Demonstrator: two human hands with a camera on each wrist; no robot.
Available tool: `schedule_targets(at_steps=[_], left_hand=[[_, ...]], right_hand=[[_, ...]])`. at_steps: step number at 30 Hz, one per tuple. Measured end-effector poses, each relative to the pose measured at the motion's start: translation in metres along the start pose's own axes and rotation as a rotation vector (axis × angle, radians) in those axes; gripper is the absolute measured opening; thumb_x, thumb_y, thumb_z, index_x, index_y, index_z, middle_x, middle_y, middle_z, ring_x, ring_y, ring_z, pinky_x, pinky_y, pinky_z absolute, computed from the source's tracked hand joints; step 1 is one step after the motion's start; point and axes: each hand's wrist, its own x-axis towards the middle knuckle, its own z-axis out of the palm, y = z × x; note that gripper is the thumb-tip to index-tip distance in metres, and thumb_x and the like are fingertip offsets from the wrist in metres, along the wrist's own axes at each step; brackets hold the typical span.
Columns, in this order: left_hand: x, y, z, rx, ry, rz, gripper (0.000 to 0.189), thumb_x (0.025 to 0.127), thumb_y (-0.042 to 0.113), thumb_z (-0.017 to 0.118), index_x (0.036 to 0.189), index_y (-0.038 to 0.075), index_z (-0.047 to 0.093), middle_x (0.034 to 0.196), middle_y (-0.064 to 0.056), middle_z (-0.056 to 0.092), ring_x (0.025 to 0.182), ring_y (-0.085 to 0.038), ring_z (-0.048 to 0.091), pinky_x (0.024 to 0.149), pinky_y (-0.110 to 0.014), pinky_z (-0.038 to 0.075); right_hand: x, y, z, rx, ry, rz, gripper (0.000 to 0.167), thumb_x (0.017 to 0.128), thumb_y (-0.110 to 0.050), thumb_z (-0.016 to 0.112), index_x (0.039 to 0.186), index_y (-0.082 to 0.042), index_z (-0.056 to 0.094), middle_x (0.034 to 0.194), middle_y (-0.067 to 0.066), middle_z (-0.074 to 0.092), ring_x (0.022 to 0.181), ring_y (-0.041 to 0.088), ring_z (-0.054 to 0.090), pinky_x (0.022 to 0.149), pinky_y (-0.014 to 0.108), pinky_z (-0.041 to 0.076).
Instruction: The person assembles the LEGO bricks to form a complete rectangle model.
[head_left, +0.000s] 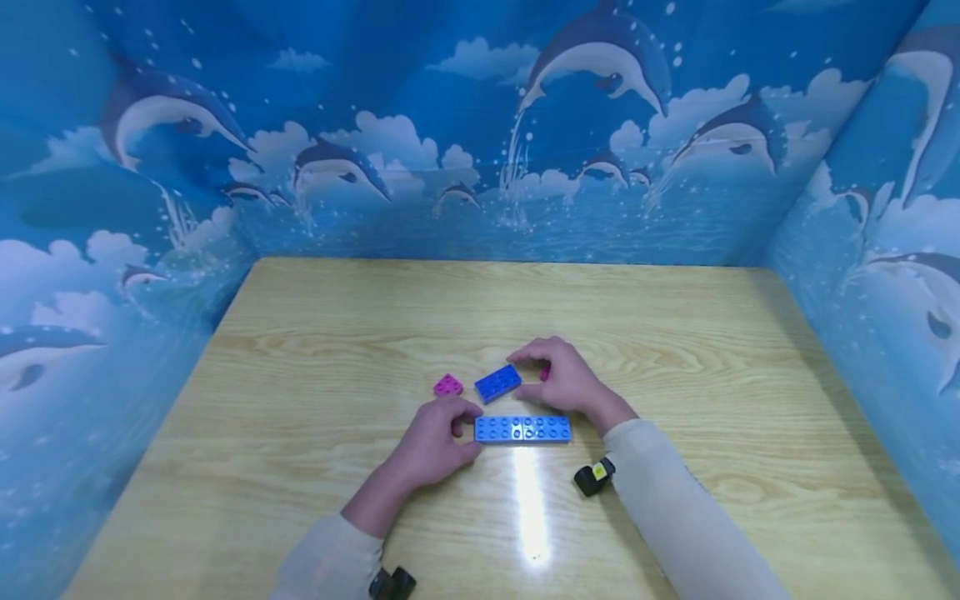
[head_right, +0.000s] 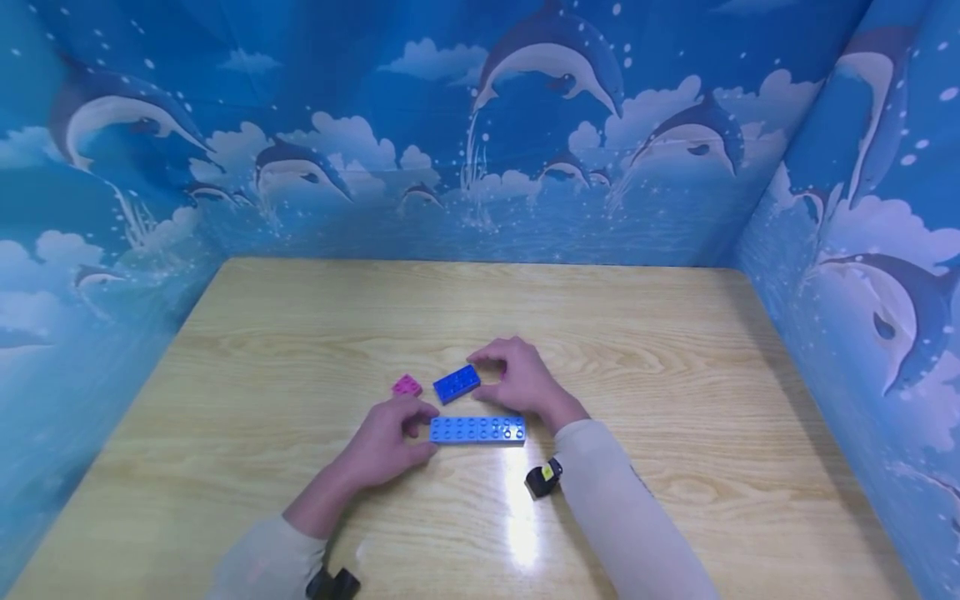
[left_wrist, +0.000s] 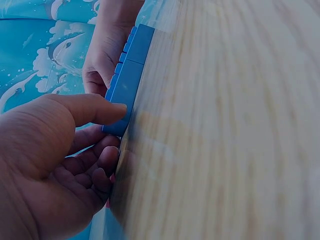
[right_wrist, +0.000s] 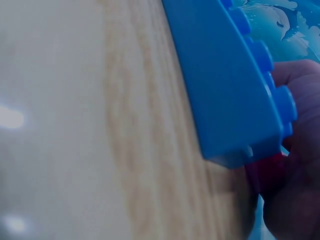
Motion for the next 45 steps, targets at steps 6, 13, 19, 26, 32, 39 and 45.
schedule_targets(at_steps=[6,13,19,26,32,39,45], left_hand=[[0.0,0.001,0.0,-0.001,-0.009,-0.02,0.042,0.076,0.01,0.084,0.115,0.006,0.068,0.087,0.005,0.056,0.075,-0.014,0.053,0.065,-0.029,0.049],[0.0,0.001,0.0,0.005,-0.01,-0.02,0.041,0.077,0.011,0.084,0.115,0.007,0.068,0.086,0.005,0.056,0.075,-0.014,0.053,0.065,-0.029,0.049],[0.001,0.0,0.0,0.011,-0.014,-0.028,0.041,0.077,0.011,0.084,0.115,0.007,0.068,0.085,0.005,0.055,0.075,-0.013,0.052,0.065,-0.029,0.049],[0.001,0.001,0.0,0.012,-0.018,-0.032,0.041,0.077,0.012,0.083,0.115,0.007,0.068,0.086,0.005,0.055,0.075,-0.014,0.052,0.065,-0.029,0.048],[0.002,0.001,0.0,0.005,-0.023,-0.051,0.04,0.078,0.012,0.083,0.114,0.008,0.068,0.086,0.004,0.056,0.076,-0.014,0.052,0.065,-0.029,0.048],[0.001,0.001,0.001,0.021,-0.013,-0.043,0.04,0.077,0.012,0.084,0.114,0.008,0.068,0.091,0.006,0.058,0.076,-0.013,0.053,0.066,-0.029,0.049],[0.002,0.001,0.001,0.018,-0.004,-0.024,0.04,0.076,0.011,0.084,0.113,0.007,0.068,0.092,0.005,0.059,0.076,-0.013,0.053,0.066,-0.028,0.049]], right_hand=[[0.0,0.001,0.001,-0.014,-0.014,-0.004,0.047,0.075,-0.025,0.089,0.119,-0.018,0.073,0.104,-0.01,0.067,0.081,0.016,0.052,0.075,0.036,0.045],[0.001,0.0,0.001,-0.024,-0.02,0.004,0.04,0.079,-0.027,0.087,0.116,-0.02,0.074,0.102,-0.013,0.067,0.079,0.016,0.054,0.073,0.036,0.046],[0.001,-0.002,0.0,0.006,-0.035,0.043,0.039,0.079,-0.024,0.087,0.115,-0.02,0.073,0.101,-0.011,0.067,0.082,0.015,0.057,0.075,0.036,0.048],[0.0,-0.002,-0.002,0.034,-0.036,0.062,0.039,0.078,-0.024,0.088,0.113,-0.019,0.073,0.099,-0.01,0.067,0.085,0.015,0.058,0.077,0.036,0.049],[-0.002,-0.003,-0.005,0.032,-0.004,0.068,0.039,0.075,-0.024,0.089,0.111,-0.02,0.074,0.097,-0.01,0.067,0.086,0.015,0.057,0.077,0.036,0.049],[-0.007,-0.009,-0.012,0.025,0.016,0.06,0.038,0.075,-0.024,0.089,0.111,-0.019,0.075,0.097,-0.009,0.066,0.09,0.017,0.056,0.077,0.036,0.05],[-0.014,-0.016,-0.017,0.018,0.042,0.058,0.037,0.076,-0.026,0.089,0.11,-0.02,0.075,0.096,-0.012,0.065,0.091,0.02,0.055,0.076,0.037,0.05]])
